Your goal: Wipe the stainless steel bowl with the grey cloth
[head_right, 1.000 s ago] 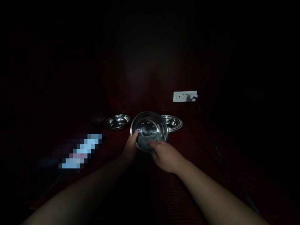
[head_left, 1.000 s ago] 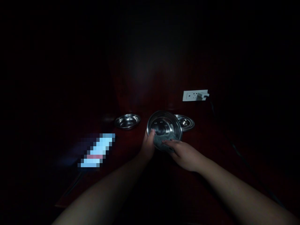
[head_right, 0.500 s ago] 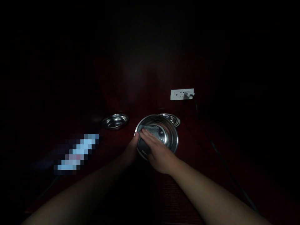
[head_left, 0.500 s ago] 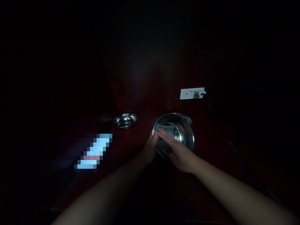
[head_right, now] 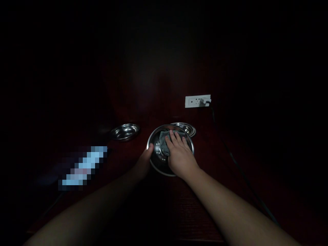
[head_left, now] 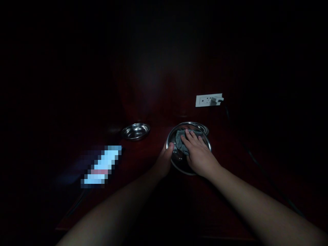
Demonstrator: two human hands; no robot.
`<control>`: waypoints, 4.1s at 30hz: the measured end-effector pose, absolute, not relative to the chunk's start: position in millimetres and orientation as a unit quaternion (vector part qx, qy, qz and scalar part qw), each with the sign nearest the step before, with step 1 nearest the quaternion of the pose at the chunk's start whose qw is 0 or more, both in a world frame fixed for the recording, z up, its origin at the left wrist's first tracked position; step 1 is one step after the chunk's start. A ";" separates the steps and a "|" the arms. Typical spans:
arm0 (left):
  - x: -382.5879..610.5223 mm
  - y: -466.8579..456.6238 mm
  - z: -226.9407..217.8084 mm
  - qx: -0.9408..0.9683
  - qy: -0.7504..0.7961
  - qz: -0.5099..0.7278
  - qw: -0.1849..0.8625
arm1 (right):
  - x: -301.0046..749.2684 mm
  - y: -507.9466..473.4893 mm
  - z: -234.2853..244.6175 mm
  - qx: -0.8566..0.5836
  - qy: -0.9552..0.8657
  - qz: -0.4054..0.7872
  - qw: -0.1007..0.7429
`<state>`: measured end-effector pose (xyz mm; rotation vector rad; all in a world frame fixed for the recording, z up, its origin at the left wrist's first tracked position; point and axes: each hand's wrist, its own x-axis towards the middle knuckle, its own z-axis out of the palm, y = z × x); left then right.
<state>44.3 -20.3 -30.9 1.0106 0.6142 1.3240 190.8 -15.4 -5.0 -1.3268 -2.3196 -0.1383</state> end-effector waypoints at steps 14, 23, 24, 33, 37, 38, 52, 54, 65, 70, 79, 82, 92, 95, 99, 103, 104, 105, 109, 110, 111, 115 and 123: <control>41.6 -23.0 -25.2 0.464 0.299 0.625 0.552 | 195.4 -11.6 -6.0 -0.516 -0.834 -0.062 0.184; 36.6 -19.0 -22.7 0.474 0.335 0.676 0.454 | 194.1 -17.6 -6.0 -0.448 -0.875 0.006 0.184; 36.4 -18.6 -22.1 0.473 0.342 0.680 0.444 | 193.3 -19.4 -5.2 -0.435 -0.880 0.023 0.189; 36.2 -19.0 -21.3 0.467 0.357 0.672 0.451 | 186.2 -23.0 -8.2 -0.310 -0.806 0.377 0.334; 37.7 -20.9 -23.3 0.478 0.342 0.648 0.484 | 181.5 -25.1 -9.4 -0.308 -0.682 0.525 0.405; 38.2 -21.4 -23.9 0.477 0.339 0.644 0.492 | 180.2 -26.5 -8.7 -0.316 -0.646 0.552 0.422; 41.6 -22.4 -27.3 0.468 0.304 0.604 0.569 | 202.5 -22.6 10.3 -0.348 -0.693 0.165 0.609; 43.6 -21.0 -29.1 0.457 0.269 0.604 0.595 | 204.9 -23.7 10.6 -0.275 -0.826 0.051 0.489; 42.4 -21.8 -28.5 0.442 0.272 0.584 0.624 | 198.0 -15.2 1.8 -0.371 -0.896 -0.050 0.238; 44.8 -24.0 -24.3 0.432 0.307 0.593 0.605 | 197.3 -15.0 1.7 -0.448 -0.860 -0.094 0.224; 44.0 -21.8 -28.8 0.481 0.327 0.604 0.545 | 199.1 -13.6 -4.6 -0.493 -0.848 -0.057 0.186; 43.6 -22.0 -26.8 0.489 0.334 0.620 0.515 | 198.9 -13.4 -5.0 -0.485 -0.854 -0.037 0.184; 39.9 -13.1 -30.4 0.475 0.322 0.671 0.470 | 199.0 -13.5 -4.6 -0.396 -0.894 0.031 0.209; 39.0 -11.1 -29.1 0.469 0.334 0.687 0.443 | 199.7 -16.1 -4.1 -0.331 -0.915 0.084 0.215; 37.6 -13.3 -25.3 0.470 0.349 0.684 0.435 | 196.9 -23.4 -2.1 -0.285 -0.915 0.127 0.255; 37.6 -17.3 -23.9 0.475 0.337 0.678 0.448 | 193.2 -27.7 -0.1 -0.255 -0.908 0.155 0.294; 38.0 -18.0 -24.0 0.472 0.337 0.677 0.453 | 192.7 -28.0 -0.2 -0.252 -0.906 0.162 0.300; 38.3 -18.4 -24.3 0.466 0.339 0.675 0.460 | 192.3 -28.2 -0.4 -0.251 -0.903 0.167 0.306; 39.8 -17.9 -25.3 0.432 0.337 0.671 0.500 | 192.1 -29.7 -1.3 -0.245 -0.897 0.173 0.324; 40.0 -17.5 -25.2 0.421 0.335 0.672 0.510 | 192.3 -30.2 -1.3 -0.246 -0.896 0.173 0.327; 40.1 -17.0 -24.9 0.410 0.337 0.672 0.516 | 192.5 -30.6 -1.2 -0.247 -0.896 0.171 0.326; 39.1 -14.5 -23.1 0.373 0.357 0.685 0.515 | 193.3 -30.2 -1.1 -0.253 -0.902 0.158 0.312; 36.0 -3.1 -30.6 0.352 0.362 0.707 0.495 | 195.2 -30.1 -0.9 -0.276 -0.913 0.129 0.272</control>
